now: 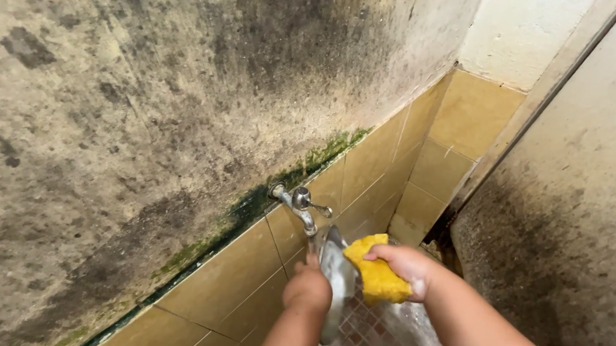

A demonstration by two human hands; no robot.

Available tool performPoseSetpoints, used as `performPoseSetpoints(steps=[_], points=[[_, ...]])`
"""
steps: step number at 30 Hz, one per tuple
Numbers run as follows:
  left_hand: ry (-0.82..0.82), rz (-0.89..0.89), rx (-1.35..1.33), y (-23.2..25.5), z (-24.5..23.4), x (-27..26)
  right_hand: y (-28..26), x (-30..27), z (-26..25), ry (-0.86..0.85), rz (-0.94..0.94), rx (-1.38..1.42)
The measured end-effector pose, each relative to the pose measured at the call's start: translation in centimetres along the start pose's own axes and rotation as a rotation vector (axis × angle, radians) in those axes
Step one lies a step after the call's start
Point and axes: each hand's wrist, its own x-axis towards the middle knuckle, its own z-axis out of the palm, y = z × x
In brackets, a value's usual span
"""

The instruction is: Washing a metal pot lid using a sponge and soap under a faucet in a bathroom.

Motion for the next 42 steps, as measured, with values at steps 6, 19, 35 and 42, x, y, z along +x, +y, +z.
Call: performPoseSetpoints(steps=[6, 19, 35, 42], points=[[-0.085, -0.066, 0.039, 1.4, -4.2, -7.1, 0.8, -0.9, 6.2, -0.07, -0.247, -0.031], [-0.055, -0.108, 0.02, -5.2, -1.4, -7.3, 6.3, 6.3, 11.0, 0.181, -0.879, -0.385], [-0.083, 0.056, 0.171, -6.8, 2.8, -5.4, 5.4, 3.4, 14.5, 0.593, -0.761, -0.713], [-0.063, 0.009, 0.124, -7.4, 2.3, -5.6, 6.7, 5.7, 10.9, 0.172, -0.838, -0.331]])
